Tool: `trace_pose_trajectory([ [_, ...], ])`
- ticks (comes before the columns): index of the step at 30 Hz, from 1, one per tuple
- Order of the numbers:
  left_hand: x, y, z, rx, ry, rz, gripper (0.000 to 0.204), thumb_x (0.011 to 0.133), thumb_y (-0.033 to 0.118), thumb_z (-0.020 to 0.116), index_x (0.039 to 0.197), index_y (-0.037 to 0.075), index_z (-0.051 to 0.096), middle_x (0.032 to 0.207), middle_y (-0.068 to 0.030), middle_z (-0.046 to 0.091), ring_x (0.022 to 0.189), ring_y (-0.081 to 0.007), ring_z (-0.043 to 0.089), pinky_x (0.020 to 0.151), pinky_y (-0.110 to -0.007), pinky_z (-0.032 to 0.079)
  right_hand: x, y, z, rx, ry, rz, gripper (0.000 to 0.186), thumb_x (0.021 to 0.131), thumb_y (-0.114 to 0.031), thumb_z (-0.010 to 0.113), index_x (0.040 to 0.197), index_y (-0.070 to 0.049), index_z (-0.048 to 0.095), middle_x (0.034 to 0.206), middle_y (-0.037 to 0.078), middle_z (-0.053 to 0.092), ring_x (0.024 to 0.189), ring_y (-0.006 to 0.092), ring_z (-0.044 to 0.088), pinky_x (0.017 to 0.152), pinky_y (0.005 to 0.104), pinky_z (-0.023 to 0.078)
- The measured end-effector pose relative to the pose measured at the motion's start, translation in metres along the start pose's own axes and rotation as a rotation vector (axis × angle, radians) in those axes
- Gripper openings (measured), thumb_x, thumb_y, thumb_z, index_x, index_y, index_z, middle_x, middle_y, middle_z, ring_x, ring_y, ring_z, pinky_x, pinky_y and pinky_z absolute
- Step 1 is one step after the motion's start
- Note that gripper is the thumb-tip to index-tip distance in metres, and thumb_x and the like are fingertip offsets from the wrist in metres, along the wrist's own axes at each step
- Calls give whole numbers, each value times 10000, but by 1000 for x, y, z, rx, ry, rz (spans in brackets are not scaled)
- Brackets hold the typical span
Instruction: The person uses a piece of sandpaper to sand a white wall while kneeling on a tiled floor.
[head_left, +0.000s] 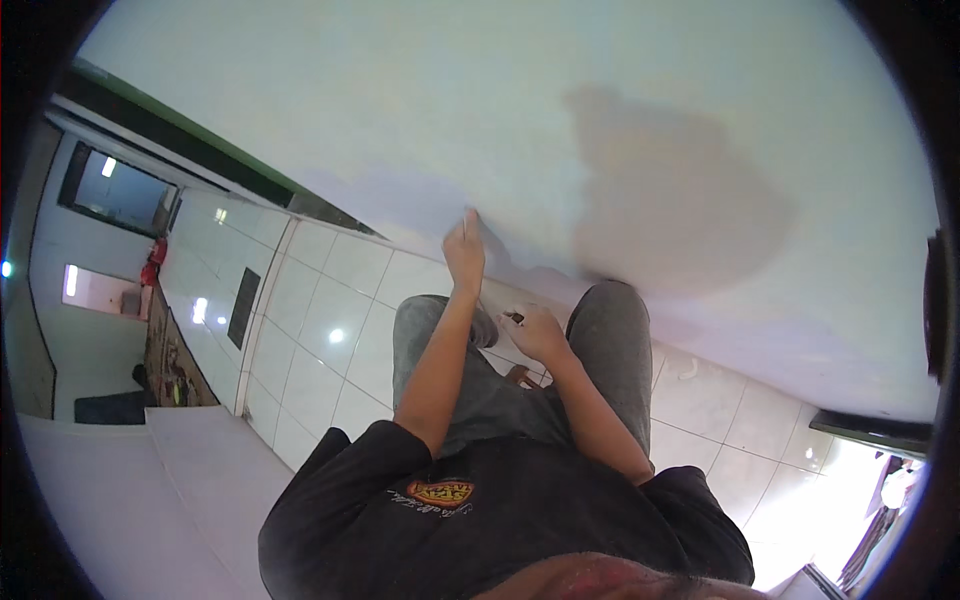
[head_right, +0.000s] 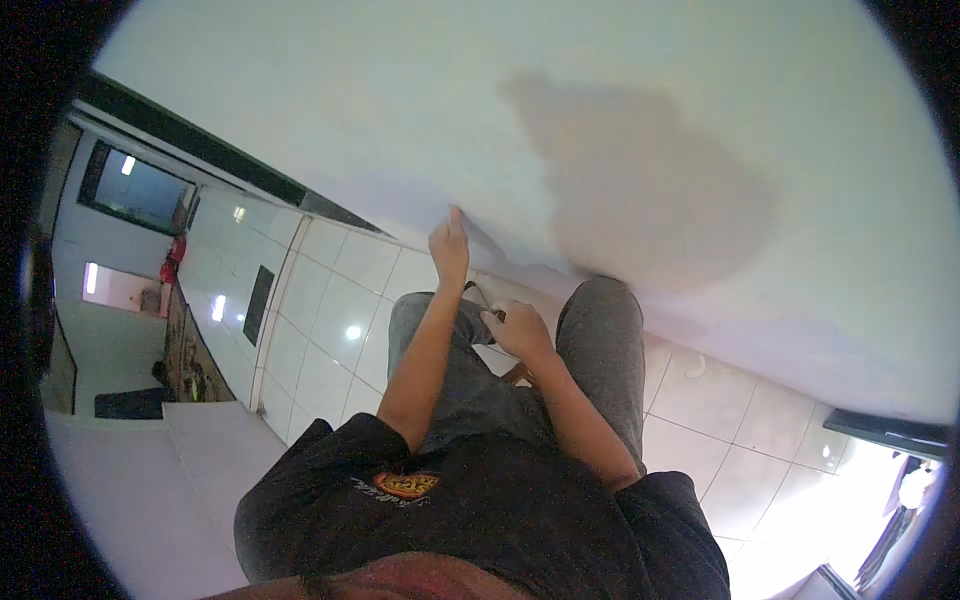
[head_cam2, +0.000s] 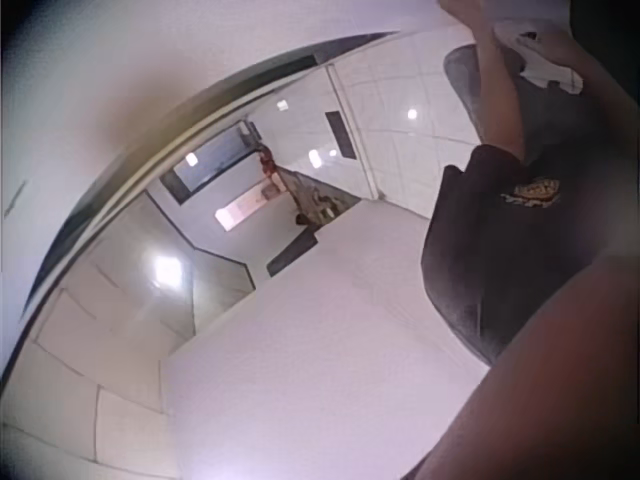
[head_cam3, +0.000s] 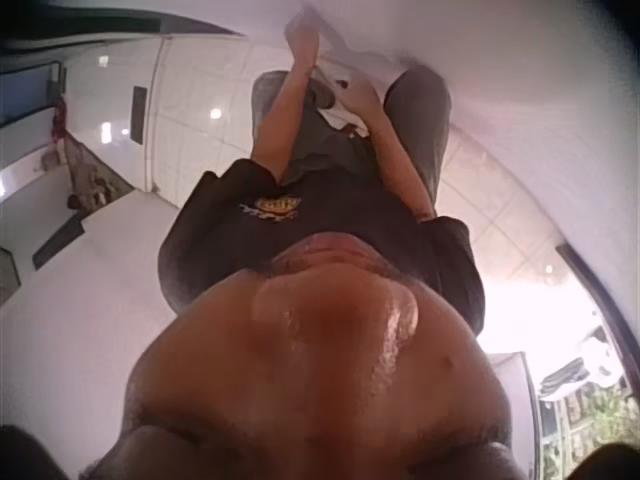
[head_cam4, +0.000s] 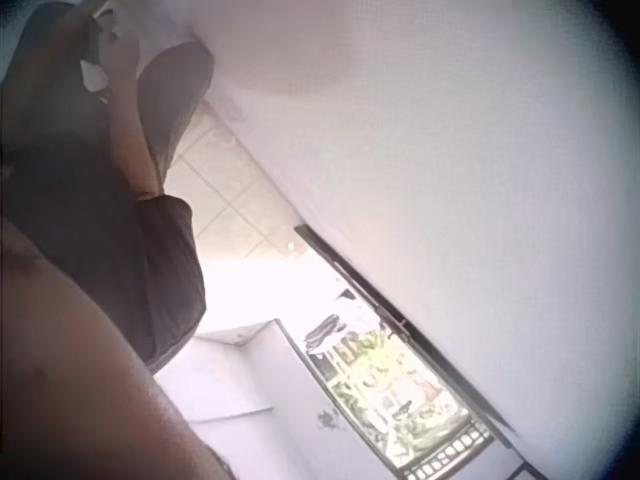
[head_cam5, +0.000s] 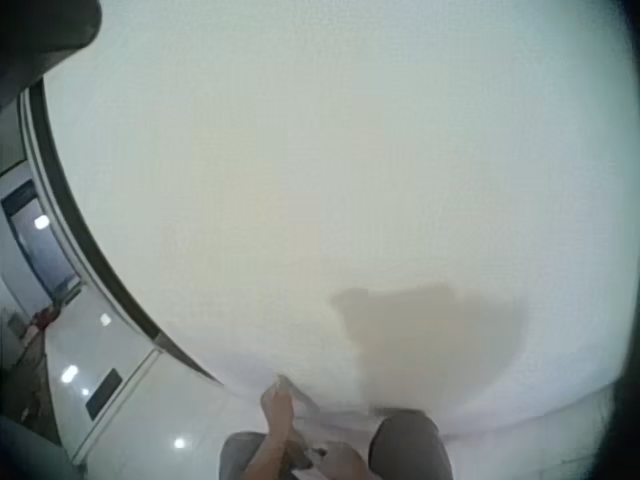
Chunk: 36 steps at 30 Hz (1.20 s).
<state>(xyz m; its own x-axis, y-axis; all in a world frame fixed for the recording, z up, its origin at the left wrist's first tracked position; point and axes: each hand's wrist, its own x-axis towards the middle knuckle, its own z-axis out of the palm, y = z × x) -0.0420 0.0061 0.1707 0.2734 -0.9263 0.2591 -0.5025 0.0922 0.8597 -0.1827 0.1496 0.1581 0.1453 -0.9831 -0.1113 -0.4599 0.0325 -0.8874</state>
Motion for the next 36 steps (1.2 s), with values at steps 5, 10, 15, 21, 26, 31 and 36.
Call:
trace_pose_trajectory([
  [5,-37,-25,-16,-113,-95,-252,580,1061,410,484,640,11,476,559,-13,362,532,-119,353,520,-341,326,-2,-4,-9,-17,-7,23,356,906,-369,646,947,-24,720,913,214,705,915,402,666,834,495,505],
  [10,-8,86,-26,-412,-28,-121,553,1064,402,485,628,62,465,587,67,349,545,-74,308,501,-287,273,-9,-6,-18,-112,-85,112,349,906,-367,642,973,-33,719,947,194,716,935,389,673,850,496,505],
  [15,-3,39,-11,-136,-11,62,562,1056,403,503,633,39,432,568,13,346,549,-109,341,511,-334,304,-12,-9,-7,-87,-164,74,349,905,-368,642,967,-32,714,948,204,714,940,395,674,851,495,507],
  [21,-29,-7,-15,-57,-183,-172,565,1056,406,501,623,43,481,575,2,428,538,-113,386,511,-328,325,-8,4,-5,-144,-132,58,422,896,-412,646,1014,-12,704,951,238,700,942,409,668,844,481,507],
  [26,-16,82,-28,-377,-66,-47,567,1058,400,506,618,46,453,552,38,352,527,-68,320,481,-284,254,-14,-3,-12,-235,-204,114,426,896,-412,646,1026,-10,704,972,242,700,954,420,665,855,498,505],
  [31,-11,41,15,-245,63,69,564,1060,411,494,612,73,434,552,30,365,522,-80,357,490,-282,280,-14,2,-3,-153,-188,40,422,894,-412,650,1024,-15,705,954,227,704,943,412,668,852,502,505],
  [36,-40,-42,8,-122,-137,-312,583,1048,449,501,601,77,463,528,22,361,500,-102,357,467,-302,292,-12,-4,-3,-201,-227,59,406,893,-414,655,1035,-37,710,953,217,708,945,400,673,843,490,510],
])
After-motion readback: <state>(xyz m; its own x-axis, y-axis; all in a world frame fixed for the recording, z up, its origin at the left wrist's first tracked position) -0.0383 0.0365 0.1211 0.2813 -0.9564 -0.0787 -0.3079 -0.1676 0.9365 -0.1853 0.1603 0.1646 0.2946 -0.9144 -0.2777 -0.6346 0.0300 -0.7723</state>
